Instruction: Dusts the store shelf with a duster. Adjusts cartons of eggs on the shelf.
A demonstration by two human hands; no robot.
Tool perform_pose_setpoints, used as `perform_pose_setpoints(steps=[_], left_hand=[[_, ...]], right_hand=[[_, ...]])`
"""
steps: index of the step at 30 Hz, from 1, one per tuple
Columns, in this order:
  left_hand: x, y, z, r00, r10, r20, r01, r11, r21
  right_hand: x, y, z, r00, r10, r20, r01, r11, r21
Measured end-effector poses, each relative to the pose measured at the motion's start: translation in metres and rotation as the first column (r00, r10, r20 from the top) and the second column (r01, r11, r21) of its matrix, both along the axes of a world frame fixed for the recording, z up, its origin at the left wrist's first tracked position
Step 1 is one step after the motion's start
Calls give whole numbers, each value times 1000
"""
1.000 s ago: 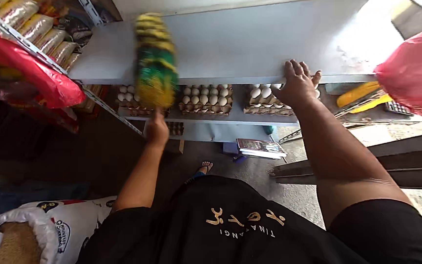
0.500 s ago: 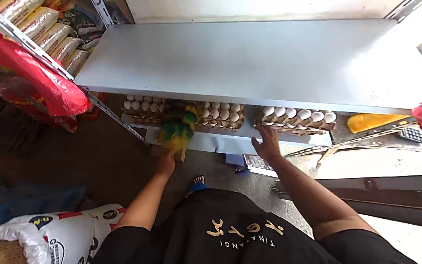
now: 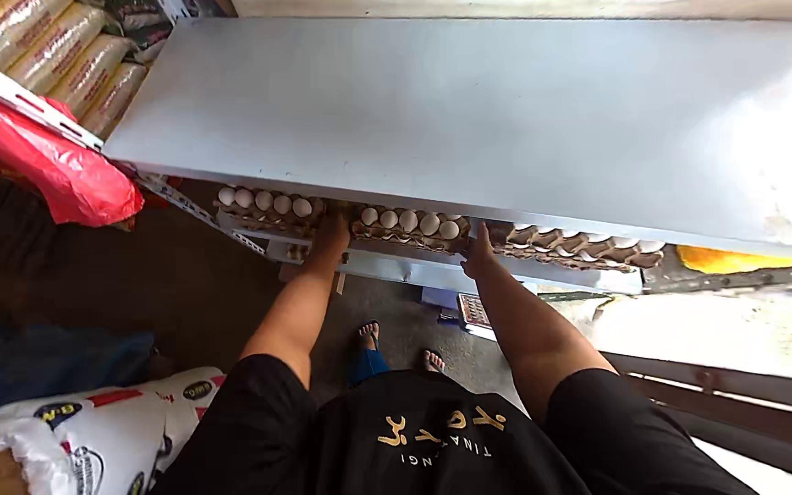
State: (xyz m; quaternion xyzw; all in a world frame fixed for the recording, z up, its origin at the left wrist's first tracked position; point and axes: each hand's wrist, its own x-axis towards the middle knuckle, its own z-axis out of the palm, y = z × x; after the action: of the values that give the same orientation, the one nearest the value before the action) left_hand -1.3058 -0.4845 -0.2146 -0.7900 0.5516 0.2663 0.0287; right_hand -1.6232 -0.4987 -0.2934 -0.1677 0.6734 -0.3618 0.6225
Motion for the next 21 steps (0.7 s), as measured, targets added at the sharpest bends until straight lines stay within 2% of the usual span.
perform_pose_setpoints(steps=[3, 6, 10, 12, 14, 17, 19, 21], left_hand=[[7, 94, -21, 998, 55, -27, -55, 998, 19], [3, 202, -28, 989, 135, -65, -131, 989, 65], [-11, 338, -44, 976, 203, 79, -217, 936, 276], [-17, 380, -45, 949, 272, 162, -313, 881, 356], [-25, 388, -37, 871, 455, 183, -490, 828, 273], [-37, 348, -25, 728, 686, 18, -679, 724, -122], [-49, 301, -29, 661, 733, -159, -744, 613, -266], [-87, 253, -32, 630, 707, -321, -777, 576, -255]], right_hand=[[-9, -12, -3, 999, 27, 17, -27, 999, 23], [-17, -20, -11, 992, 99, 79, -101, 995, 24], [-28, -18, -19, 979, 182, 95, -185, 982, 22], [-32, -18, -23, 969, 226, 100, -227, 974, 1], [-35, -18, -24, 957, 263, 118, -262, 965, -26], [-37, -8, -19, 960, 262, 98, -260, 965, -38], [-37, 7, -12, 975, 222, 19, -221, 974, -46], [-40, 28, -1, 977, 208, -50, -212, 973, -94]])
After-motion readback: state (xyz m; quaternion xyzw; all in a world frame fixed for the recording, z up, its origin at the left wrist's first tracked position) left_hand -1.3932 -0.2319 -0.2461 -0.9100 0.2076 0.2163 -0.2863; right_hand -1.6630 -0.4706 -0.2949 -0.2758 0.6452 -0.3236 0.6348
